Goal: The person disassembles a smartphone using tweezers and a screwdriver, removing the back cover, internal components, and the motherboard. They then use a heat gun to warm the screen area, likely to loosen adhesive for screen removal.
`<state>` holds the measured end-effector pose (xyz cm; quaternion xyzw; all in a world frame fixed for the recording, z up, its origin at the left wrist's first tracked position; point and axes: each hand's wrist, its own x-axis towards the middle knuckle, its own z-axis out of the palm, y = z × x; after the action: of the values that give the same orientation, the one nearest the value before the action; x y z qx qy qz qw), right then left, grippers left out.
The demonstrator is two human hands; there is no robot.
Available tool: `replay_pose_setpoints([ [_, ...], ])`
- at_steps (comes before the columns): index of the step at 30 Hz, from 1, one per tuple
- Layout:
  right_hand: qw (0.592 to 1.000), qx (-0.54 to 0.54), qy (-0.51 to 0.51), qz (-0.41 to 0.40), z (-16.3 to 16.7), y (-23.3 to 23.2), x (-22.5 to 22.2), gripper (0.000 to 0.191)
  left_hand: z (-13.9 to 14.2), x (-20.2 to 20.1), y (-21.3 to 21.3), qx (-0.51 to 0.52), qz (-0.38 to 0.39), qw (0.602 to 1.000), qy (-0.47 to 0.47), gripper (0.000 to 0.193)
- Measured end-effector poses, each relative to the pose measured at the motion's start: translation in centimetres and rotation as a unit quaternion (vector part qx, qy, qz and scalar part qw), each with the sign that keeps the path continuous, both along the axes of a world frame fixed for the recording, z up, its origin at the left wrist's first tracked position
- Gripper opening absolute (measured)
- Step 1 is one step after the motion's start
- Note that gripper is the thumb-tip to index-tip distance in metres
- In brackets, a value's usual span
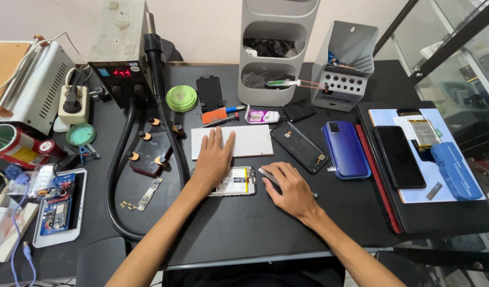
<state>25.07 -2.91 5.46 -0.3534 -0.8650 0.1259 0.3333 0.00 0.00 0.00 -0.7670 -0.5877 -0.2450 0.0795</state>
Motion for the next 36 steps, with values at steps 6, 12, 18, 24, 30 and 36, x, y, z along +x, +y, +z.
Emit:
replay_pose_setpoints([
  [6, 0.991, -0.029, 0.119, -0.050, -0.1, 0.1, 1.0, 0.023, 2.3, -1.5, 1.1, -0.111, -0.030, 0.982, -0.153, 0.058],
  [12, 0.990, -0.029, 0.127, -0.052, -0.8, 0.3, 1.5, 0.021, 4.6, -1.5, 0.6, -0.123, -0.015, 0.961, -0.248, 0.051],
  [18, 0.989, -0.032, 0.144, -0.025, -1.2, 0.5, 2.1, 0.023, 5.1, -0.8, 0.5, -0.194, -0.038, 0.942, -0.269, 0.030],
  [24, 0.987, -0.058, 0.149, -0.035, -1.7, 0.4, 2.2, 0.019, 5.3, 0.0, 0.9, -0.282, -0.083, 0.937, -0.191, 0.011],
  [30, 0.988, -0.050, 0.141, -0.035, -1.6, 0.6, 2.0, 0.015, 4.9, 0.5, 0.4, -0.301, -0.115, 0.936, -0.142, 0.023],
  [36, 0.988, -0.044, 0.142, -0.039, -1.5, 0.5, 1.8, 0.014, 3.8, 1.1, 0.2, -0.333, -0.094, 0.936, -0.071, 0.047],
])
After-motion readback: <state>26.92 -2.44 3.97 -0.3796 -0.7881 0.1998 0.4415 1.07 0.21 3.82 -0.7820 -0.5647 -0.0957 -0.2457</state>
